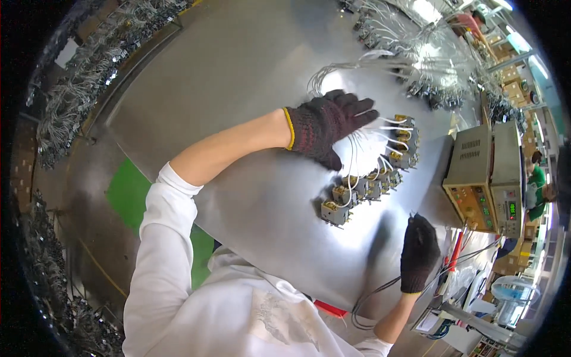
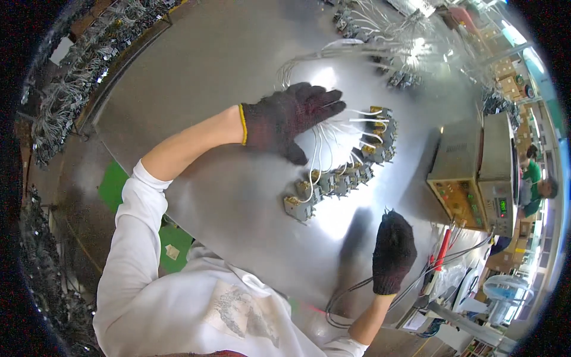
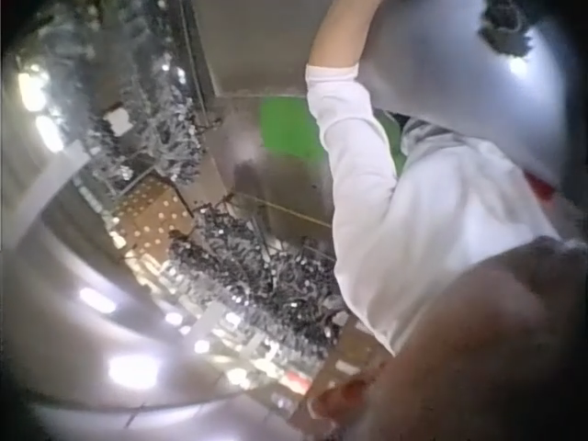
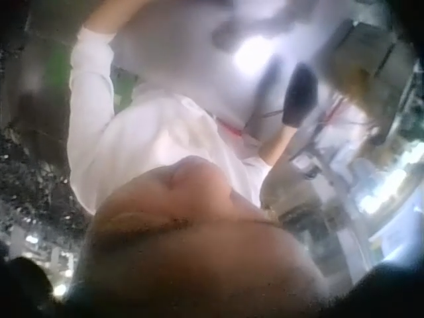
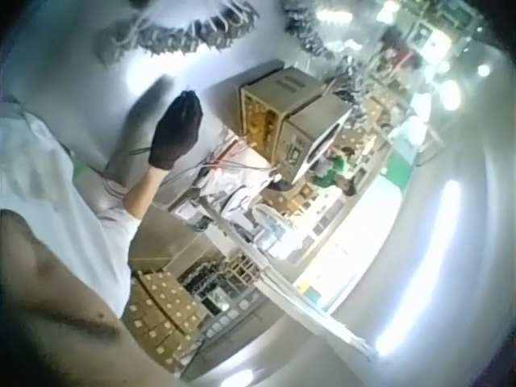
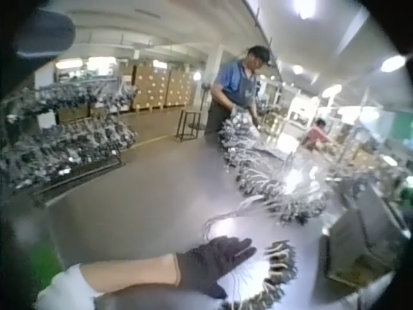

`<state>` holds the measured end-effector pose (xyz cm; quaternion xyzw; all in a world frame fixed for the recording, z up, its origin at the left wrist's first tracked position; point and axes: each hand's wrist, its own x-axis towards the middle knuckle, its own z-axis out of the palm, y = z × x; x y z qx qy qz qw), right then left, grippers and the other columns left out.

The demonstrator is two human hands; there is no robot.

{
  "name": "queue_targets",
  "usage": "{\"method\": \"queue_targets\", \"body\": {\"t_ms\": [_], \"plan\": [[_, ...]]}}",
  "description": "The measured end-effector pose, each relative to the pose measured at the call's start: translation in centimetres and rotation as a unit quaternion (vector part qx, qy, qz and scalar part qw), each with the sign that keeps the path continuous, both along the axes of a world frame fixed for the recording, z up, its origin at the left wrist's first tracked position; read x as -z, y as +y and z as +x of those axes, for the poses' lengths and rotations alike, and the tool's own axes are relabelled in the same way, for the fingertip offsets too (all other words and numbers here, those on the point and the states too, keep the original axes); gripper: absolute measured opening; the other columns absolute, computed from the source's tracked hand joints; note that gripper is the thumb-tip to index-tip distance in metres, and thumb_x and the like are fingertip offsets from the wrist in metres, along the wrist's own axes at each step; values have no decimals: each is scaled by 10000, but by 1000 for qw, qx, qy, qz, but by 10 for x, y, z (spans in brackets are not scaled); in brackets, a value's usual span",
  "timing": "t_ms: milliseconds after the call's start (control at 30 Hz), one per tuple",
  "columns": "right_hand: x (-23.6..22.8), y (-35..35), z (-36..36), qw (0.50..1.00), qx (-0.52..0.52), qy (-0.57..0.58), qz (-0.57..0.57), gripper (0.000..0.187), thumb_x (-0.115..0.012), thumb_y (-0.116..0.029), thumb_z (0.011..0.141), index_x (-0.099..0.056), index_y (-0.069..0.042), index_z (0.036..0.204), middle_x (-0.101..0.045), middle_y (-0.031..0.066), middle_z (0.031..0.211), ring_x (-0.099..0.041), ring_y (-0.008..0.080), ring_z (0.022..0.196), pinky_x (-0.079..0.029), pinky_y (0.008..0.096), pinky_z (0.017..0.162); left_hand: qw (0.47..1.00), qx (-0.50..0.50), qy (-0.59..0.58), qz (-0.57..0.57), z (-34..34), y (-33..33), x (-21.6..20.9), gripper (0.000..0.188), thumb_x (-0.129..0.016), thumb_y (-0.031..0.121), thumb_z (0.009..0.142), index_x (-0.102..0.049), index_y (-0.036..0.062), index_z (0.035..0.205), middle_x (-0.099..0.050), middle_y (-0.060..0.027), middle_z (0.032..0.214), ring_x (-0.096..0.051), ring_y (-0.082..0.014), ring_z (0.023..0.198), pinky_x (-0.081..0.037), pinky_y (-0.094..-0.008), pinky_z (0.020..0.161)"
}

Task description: The person arranges bundles of wire harnesses with connectors onto a metal table by hand, taking them from cardboard boxes and laying them out.

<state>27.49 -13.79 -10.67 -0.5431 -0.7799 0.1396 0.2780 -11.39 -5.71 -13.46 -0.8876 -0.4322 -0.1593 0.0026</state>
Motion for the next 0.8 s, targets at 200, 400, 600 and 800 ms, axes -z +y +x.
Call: {"method": "queue_targets", "body": {"t_ms": [200, 400, 600, 800], "plan": [[-7, 10, -3, 955, 8, -282, 98, 474, -755, -180, 916, -664, -91, 1373, -624, 189, 1433, -506, 422, 1409, -441, 511, 1146, 996, -36, -78, 32, 20, 7, 48, 799, -596, 543, 948, -501, -58, 1467, -673, -224, 1140, -660, -385, 1024, -520, -517, 912], [-31, 26, -69, 973, -117, -144, 139, 585, -790, -251, 878, -620, -70, 1408, -590, 174, 1490, -401, 457, 1496, -362, 534, 1210, 979, 24, -137, 150, 43, -10, 49, 264, -544, 257, 985, -643, 24, 1060, -641, -110, 731, -666, -306, 636, -537, -445, 542], [-50, 42, -151, 957, -228, -152, 91, 602, -801, -276, 820, -631, -33, 1344, -662, 206, 1369, -564, 424, 1351, -435, 506, 1146, 986, -26, 31, 162, 37, -31, -27, 133, -654, 167, 845, -677, 59, 919, -593, -65, 679, -678, -268, 711, -543, -413, 657], [-30, 79, -166, 964, -257, -60, -19, 350, -809, -251, 874, -716, -23, 1123, -779, 191, 1005, -743, 408, 922, -579, 431, 771, 874, -93, 169, 447, 24, -29, -47, 162, -642, 199, 759, -656, 39, 780, -634, -123, 813, -624, -249, 788, -521, -364, 696]]}}
